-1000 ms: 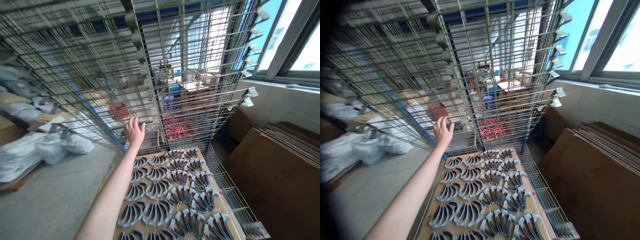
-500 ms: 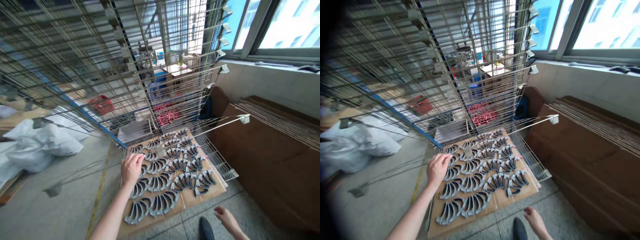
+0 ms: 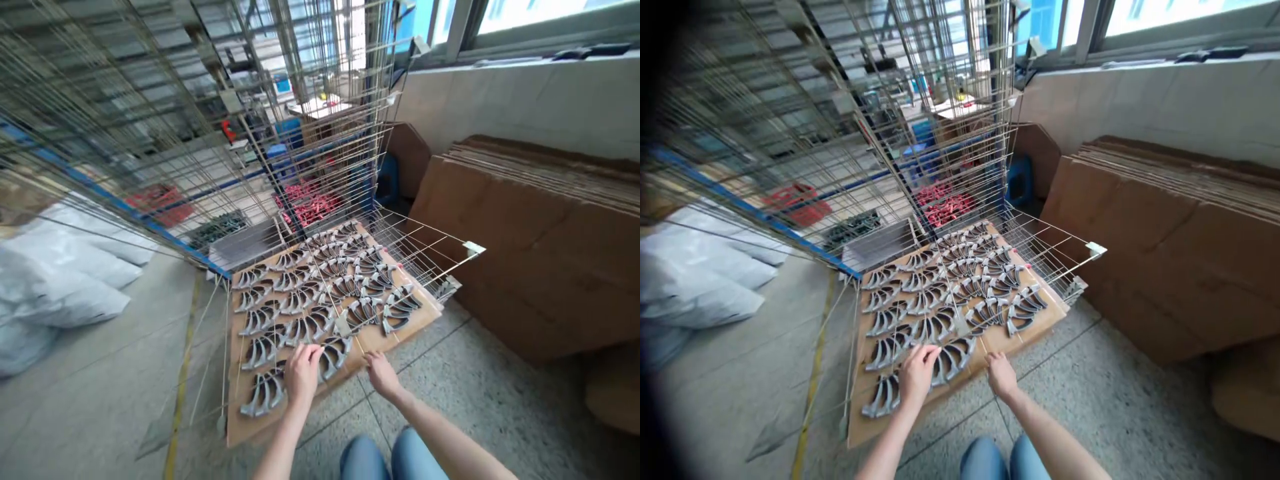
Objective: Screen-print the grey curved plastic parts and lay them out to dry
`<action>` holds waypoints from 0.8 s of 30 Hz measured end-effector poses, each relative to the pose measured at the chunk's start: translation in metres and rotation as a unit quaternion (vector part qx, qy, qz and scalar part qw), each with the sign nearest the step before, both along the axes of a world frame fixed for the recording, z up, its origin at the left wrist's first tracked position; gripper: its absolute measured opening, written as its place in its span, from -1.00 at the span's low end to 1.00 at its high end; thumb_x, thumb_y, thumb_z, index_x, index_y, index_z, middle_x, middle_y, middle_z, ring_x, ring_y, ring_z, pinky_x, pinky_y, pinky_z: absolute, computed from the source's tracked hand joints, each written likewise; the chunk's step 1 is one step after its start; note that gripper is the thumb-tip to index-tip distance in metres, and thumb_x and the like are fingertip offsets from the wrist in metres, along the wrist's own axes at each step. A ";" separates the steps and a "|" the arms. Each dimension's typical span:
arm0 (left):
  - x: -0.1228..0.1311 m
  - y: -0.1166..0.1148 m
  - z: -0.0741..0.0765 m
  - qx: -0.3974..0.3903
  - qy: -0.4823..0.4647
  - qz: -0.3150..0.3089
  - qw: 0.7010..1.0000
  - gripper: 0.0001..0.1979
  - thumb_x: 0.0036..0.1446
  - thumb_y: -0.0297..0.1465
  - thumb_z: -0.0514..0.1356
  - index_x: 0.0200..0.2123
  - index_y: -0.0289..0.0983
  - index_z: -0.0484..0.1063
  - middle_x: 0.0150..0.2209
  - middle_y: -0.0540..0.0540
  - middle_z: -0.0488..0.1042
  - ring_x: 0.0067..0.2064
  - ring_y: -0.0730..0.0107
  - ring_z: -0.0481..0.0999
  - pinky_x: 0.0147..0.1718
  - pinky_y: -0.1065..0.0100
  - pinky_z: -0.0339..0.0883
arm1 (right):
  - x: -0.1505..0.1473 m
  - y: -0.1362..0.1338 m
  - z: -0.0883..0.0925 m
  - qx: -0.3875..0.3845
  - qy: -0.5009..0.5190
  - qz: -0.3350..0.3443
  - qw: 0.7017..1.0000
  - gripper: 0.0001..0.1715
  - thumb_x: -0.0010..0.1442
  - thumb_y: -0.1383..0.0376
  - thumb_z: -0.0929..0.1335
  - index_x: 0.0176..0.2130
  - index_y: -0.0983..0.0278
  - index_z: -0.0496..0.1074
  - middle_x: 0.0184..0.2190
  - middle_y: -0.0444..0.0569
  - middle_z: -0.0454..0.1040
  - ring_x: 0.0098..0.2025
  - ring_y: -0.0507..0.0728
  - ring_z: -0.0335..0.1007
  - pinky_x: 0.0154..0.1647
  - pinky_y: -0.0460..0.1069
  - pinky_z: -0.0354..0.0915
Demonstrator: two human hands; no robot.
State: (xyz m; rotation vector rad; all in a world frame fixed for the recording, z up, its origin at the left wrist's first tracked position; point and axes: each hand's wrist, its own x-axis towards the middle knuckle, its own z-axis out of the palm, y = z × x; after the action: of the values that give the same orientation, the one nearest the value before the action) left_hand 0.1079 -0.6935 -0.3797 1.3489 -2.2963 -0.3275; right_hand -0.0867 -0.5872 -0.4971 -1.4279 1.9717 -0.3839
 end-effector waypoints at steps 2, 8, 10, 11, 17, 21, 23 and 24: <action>-0.001 0.006 -0.019 0.024 -0.009 0.008 1.000 -0.73 0.25 -0.21 0.10 -0.37 -0.17 0.52 -0.35 -0.05 0.53 -0.29 0.30 0.52 -0.28 0.33 0.30 | 0.007 -0.009 -0.011 -0.010 0.021 0.027 0.999 -0.44 0.14 0.50 0.18 0.10 0.35 0.43 0.14 0.12 0.39 0.19 0.21 0.18 0.18 0.03 0.08; -0.003 0.016 -0.055 0.077 -0.041 0.006 0.996 -0.72 0.26 -0.21 0.07 -0.37 -0.17 0.51 -0.35 -0.07 0.51 -0.25 0.28 0.49 -0.21 0.31 0.31 | 0.027 -0.024 -0.018 -0.028 0.065 0.037 0.997 -0.39 0.17 0.48 0.18 0.18 0.28 0.32 0.19 0.06 0.32 0.18 0.25 0.12 0.14 0.09 0.07; -0.005 0.017 -0.063 0.089 -0.049 0.004 0.995 -0.72 0.27 -0.22 0.06 -0.37 -0.17 0.50 -0.34 -0.07 0.51 -0.24 0.27 0.49 -0.19 0.30 0.31 | 0.033 -0.029 -0.017 -0.032 0.071 0.039 0.996 -0.45 0.23 0.45 0.14 0.16 0.26 0.33 0.17 0.08 0.33 0.15 0.25 0.14 0.10 0.10 0.08; -0.005 0.017 -0.066 0.095 -0.055 0.006 0.994 -0.72 0.27 -0.23 0.06 -0.38 -0.17 0.50 -0.34 -0.07 0.51 -0.24 0.27 0.49 -0.19 0.29 0.31 | 0.035 -0.031 -0.016 -0.031 0.074 0.038 0.996 -0.48 0.26 0.44 0.12 0.14 0.27 0.35 0.15 0.09 0.35 0.13 0.25 0.15 0.09 0.11 0.09; -0.010 0.019 -0.083 0.118 -0.139 0.010 0.983 -0.69 0.30 -0.26 0.02 -0.33 -0.19 0.51 -0.28 -0.07 0.53 -0.18 0.33 0.50 -0.15 0.37 0.29 | 0.036 -0.032 -0.014 -0.031 0.057 0.054 0.996 -0.53 0.29 0.40 0.11 0.05 0.30 0.42 0.06 0.12 0.42 0.16 0.27 0.14 0.15 0.14 0.06; -0.014 0.021 -0.093 0.143 -0.227 0.002 0.963 -0.69 0.31 -0.31 0.00 -0.20 -0.18 0.55 -0.21 -0.08 0.54 -0.14 0.35 0.52 -0.15 0.41 0.28 | 0.025 -0.010 -0.011 -0.019 0.029 0.057 0.998 -0.32 0.12 0.49 0.20 0.23 0.34 0.27 0.26 0.08 0.25 0.29 0.28 0.00 0.23 0.12 0.04; -0.018 0.021 -0.093 0.149 -0.258 0.003 0.955 -0.70 0.30 -0.33 0.02 -0.14 -0.17 0.57 -0.18 -0.10 0.55 -0.13 0.31 0.52 -0.14 0.37 0.28 | 0.017 0.007 -0.008 -0.006 0.016 0.030 0.999 -0.30 0.12 0.51 0.18 0.24 0.34 0.27 0.29 0.07 0.23 0.29 0.26 0.04 0.22 0.11 0.09; -0.021 0.021 -0.092 0.150 -0.274 0.004 0.950 -0.69 0.29 -0.33 0.03 -0.11 -0.16 0.57 -0.17 -0.12 0.55 -0.10 0.28 0.52 -0.13 0.35 0.27 | 0.012 0.017 -0.007 -0.001 0.009 0.015 1.000 -0.31 0.13 0.51 0.16 0.22 0.34 0.30 0.28 0.07 0.25 0.27 0.25 0.09 0.22 0.10 0.12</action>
State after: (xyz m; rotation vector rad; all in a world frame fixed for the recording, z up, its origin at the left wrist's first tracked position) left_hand 0.0869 -0.6720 -0.4714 1.7804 -2.7740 -0.3427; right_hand -0.0745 -0.5703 -0.5044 -1.4646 1.9628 -0.3622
